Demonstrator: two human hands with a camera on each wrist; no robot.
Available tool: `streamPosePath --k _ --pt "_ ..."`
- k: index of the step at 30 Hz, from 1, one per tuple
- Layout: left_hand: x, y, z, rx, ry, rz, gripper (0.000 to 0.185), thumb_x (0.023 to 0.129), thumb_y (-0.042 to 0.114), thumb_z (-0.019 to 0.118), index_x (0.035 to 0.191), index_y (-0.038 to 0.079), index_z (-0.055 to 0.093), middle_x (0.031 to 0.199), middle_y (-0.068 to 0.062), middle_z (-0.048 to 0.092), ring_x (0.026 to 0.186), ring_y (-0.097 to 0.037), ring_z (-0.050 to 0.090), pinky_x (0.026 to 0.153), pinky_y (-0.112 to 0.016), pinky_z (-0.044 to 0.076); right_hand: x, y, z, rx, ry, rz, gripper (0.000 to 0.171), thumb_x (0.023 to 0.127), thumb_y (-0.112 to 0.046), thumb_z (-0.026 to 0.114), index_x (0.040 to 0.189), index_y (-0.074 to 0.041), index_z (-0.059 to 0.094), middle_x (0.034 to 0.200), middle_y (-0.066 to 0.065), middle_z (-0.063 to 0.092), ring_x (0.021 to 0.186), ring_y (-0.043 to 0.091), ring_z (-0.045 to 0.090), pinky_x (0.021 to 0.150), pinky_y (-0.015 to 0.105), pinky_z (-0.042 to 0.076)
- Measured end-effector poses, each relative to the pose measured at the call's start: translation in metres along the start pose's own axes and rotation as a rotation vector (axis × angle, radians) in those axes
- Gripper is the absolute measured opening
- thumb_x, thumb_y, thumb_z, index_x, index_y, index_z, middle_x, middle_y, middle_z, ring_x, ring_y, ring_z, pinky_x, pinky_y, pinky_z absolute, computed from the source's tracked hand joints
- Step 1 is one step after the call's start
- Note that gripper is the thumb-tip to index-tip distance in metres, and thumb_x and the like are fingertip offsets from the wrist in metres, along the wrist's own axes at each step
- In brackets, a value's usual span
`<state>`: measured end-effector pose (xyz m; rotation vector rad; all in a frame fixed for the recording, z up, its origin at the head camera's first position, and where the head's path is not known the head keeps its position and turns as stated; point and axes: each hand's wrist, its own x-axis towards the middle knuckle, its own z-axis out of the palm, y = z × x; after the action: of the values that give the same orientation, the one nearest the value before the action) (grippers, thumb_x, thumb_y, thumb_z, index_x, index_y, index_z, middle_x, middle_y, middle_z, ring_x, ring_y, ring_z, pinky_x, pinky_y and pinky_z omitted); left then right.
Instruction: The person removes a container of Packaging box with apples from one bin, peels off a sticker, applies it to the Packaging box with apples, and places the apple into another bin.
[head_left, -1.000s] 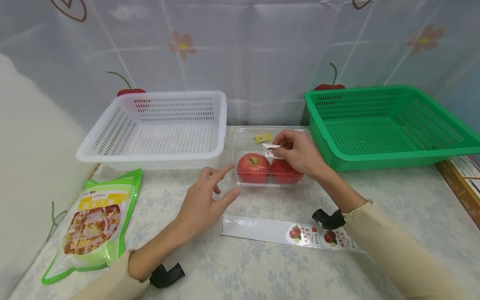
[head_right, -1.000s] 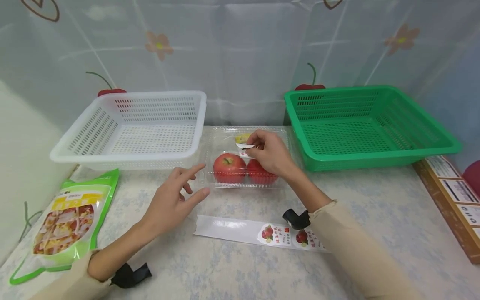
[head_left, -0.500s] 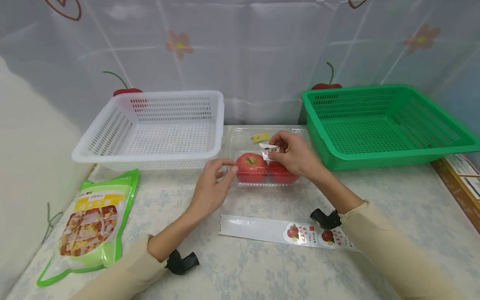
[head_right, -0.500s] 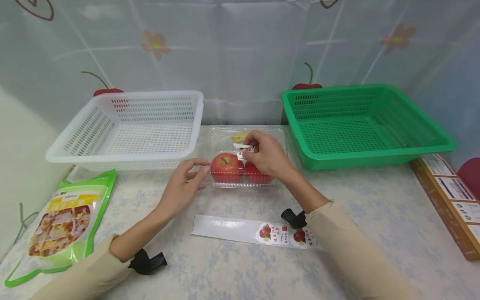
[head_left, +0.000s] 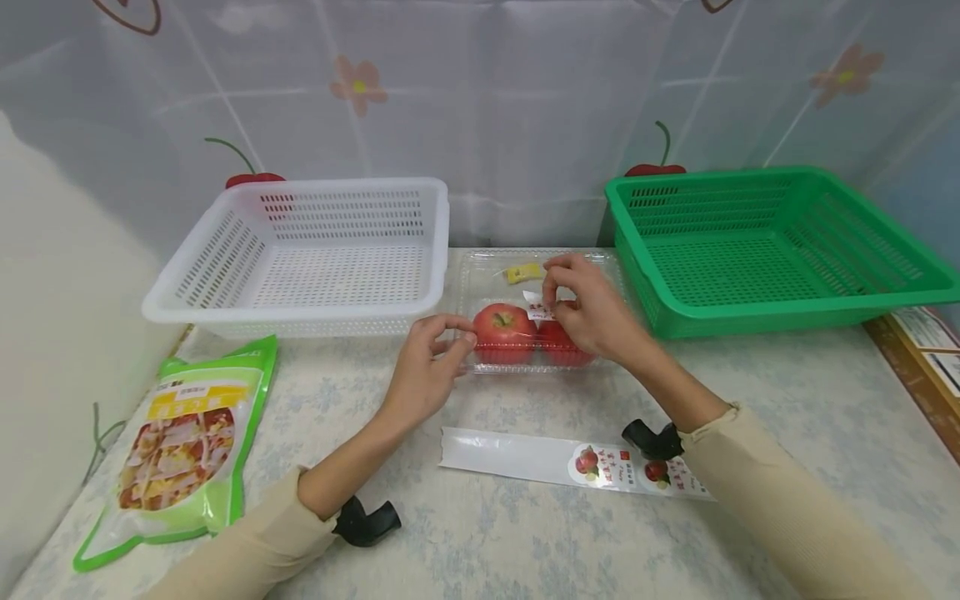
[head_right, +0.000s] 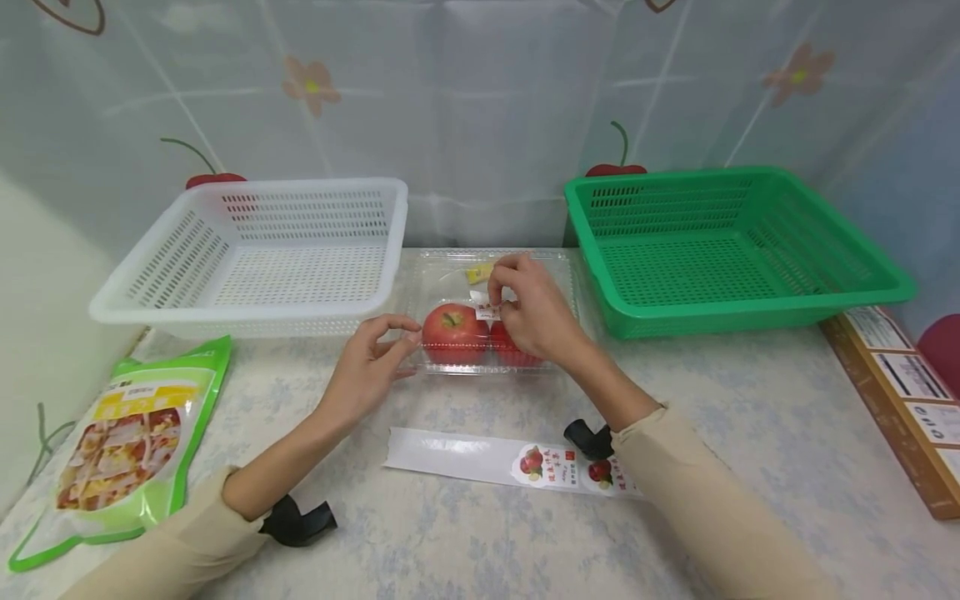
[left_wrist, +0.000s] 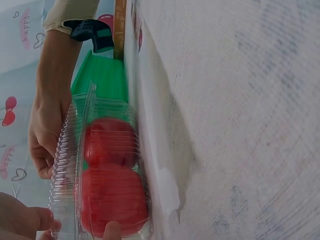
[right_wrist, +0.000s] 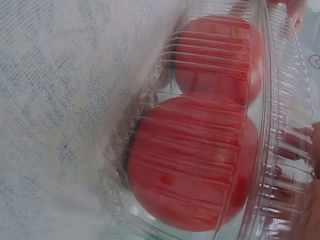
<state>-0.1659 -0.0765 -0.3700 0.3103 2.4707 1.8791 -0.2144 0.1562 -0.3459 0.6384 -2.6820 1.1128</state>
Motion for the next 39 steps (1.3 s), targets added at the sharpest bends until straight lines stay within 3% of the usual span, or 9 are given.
streamPosePath --k 4,8,13,19,28,34,39 --pt "0.0 -0.001 0.0 0.013 -0.003 0.011 0.015 0.099 0.009 0.058 0.11 0.001 0.064 0.124 -0.016 0.044 0.102 -0.036 0.065 0.074 -0.041 0.06 -0.001 -0.003 0.002 -0.074 -0.046 0.017 0.025 0.086 0.01 0.052 0.077 -0.004 0.07 0.136 0.019 0.054 0.127 0.038 0.044 0.105 0.054 0.038" --pt "0.0 -0.002 -0.001 0.018 -0.016 0.029 0.013 0.098 0.007 0.058 0.107 -0.001 0.064 0.125 -0.018 0.044 0.101 -0.039 0.065 0.075 -0.042 0.06 -0.001 -0.004 0.004 -0.177 -0.072 0.015 0.019 0.09 -0.002 0.062 0.1 -0.004 0.077 0.145 0.017 0.049 0.128 0.037 0.043 0.105 0.054 0.039" --pt "0.0 -0.002 -0.002 0.013 -0.021 0.021 0.013 0.098 0.008 0.058 0.106 -0.001 0.064 0.126 -0.018 0.043 0.102 -0.038 0.065 0.075 -0.043 0.06 0.0 -0.004 0.005 -0.297 -0.125 -0.005 0.034 0.094 -0.016 0.065 0.126 -0.005 0.068 0.151 0.022 0.039 0.138 0.042 0.03 0.112 0.059 0.028" --pt "0.002 -0.001 -0.001 -0.009 -0.027 -0.002 0.013 0.098 0.008 0.059 0.107 -0.001 0.063 0.125 -0.018 0.043 0.105 -0.041 0.063 0.076 -0.042 0.06 0.003 -0.001 0.003 -0.308 -0.183 -0.025 0.043 0.095 -0.023 0.066 0.134 -0.004 0.061 0.147 0.026 0.042 0.145 0.043 0.015 0.118 0.058 0.007" --pt "0.002 0.001 -0.002 -0.036 -0.023 -0.069 0.014 0.098 0.01 0.06 0.107 0.001 0.064 0.127 -0.017 0.042 0.109 -0.037 0.061 0.075 -0.042 0.06 0.002 -0.005 -0.007 -0.409 -0.411 0.074 0.056 0.103 -0.036 0.049 0.153 -0.016 0.037 0.162 0.022 0.01 0.147 0.044 -0.004 0.116 0.064 0.006" --pt "0.002 -0.001 -0.003 -0.038 -0.017 -0.078 0.013 0.098 0.012 0.061 0.107 0.002 0.064 0.128 -0.016 0.043 0.111 -0.039 0.059 0.074 -0.041 0.06 0.001 -0.005 -0.015 -0.367 -0.496 0.058 0.055 0.106 -0.033 0.041 0.157 -0.017 0.027 0.163 0.02 0.0 0.146 0.041 -0.015 0.116 0.063 0.001" --pt "0.003 -0.001 -0.003 -0.039 -0.016 -0.073 0.013 0.098 0.012 0.061 0.106 0.003 0.065 0.129 -0.015 0.043 0.11 -0.038 0.06 0.075 -0.041 0.06 0.002 -0.004 -0.025 -0.316 -0.536 0.018 0.053 0.106 -0.026 0.04 0.157 -0.016 0.026 0.163 0.021 0.0 0.146 0.04 -0.015 0.115 0.064 0.002"
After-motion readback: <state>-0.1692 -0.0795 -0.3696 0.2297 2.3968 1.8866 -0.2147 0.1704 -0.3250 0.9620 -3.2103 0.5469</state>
